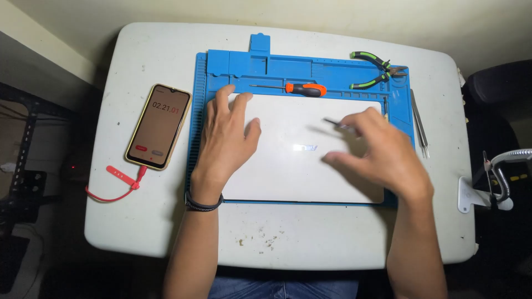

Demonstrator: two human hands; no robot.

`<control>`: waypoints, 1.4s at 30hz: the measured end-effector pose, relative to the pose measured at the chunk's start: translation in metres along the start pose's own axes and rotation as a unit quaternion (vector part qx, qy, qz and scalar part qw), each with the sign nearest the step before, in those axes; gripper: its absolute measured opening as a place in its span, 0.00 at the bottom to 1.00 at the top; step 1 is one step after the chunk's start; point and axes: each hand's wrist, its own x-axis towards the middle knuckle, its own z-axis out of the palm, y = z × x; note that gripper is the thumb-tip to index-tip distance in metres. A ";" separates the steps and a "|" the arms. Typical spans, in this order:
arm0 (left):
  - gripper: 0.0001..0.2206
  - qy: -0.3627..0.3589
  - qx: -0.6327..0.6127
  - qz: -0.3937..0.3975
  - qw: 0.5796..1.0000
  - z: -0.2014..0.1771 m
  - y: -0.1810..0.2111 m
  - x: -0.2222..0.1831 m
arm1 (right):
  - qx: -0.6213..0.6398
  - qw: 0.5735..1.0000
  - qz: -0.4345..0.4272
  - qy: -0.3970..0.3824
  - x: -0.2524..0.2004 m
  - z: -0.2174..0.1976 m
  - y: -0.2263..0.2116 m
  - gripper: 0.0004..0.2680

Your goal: Removing the top cover, keyboard assembly, and internal battery from a laptop using prying tools and a screwdriver.

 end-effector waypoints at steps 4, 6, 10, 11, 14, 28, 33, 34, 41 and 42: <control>0.17 0.013 -0.078 -0.016 0.997 -0.011 -0.007 0.002 | -0.041 0.985 -0.135 -0.103 -0.008 0.029 -0.037 0.25; 0.14 0.026 -0.048 0.008 0.998 -0.019 -0.008 0.001 | -0.074 0.969 -0.203 -0.122 -0.010 0.042 -0.045 0.23; 0.08 -0.006 -0.105 0.085 0.991 -0.024 0.010 0.000 | 0.029 0.989 -0.120 -0.077 0.000 0.022 -0.008 0.18; 0.10 -0.055 -0.103 0.096 0.989 -0.022 0.016 -0.001 | 0.058 0.994 -0.091 0.008 0.005 0.019 0.010 0.12; 0.17 -0.101 -0.071 0.092 0.988 -0.011 0.026 -0.004 | 0.078 0.988 0.037 0.128 0.014 0.014 0.050 0.08; 0.27 -0.013 -0.104 -0.137 0.985 -0.001 0.026 0.000 | 0.185 0.952 0.177 0.170 0.032 0.033 0.083 0.09; 0.25 0.023 -0.112 -0.155 0.981 0.004 0.023 0.001 | 0.059 0.961 0.157 0.218 0.035 0.028 0.063 0.09; 0.25 0.024 -0.111 -0.153 0.982 0.004 0.026 0.001 | 0.060 0.961 0.156 0.220 0.041 0.025 0.049 0.09; 0.24 -0.004 -0.017 0.050 0.999 0.012 0.039 -0.006 | -0.027 0.984 -0.084 0.157 0.084 0.020 -0.017 0.08; 0.23 -0.037 -0.039 0.088 0.995 0.008 0.043 -0.004 | -0.042 0.986 -0.094 0.129 0.091 0.020 -0.020 0.08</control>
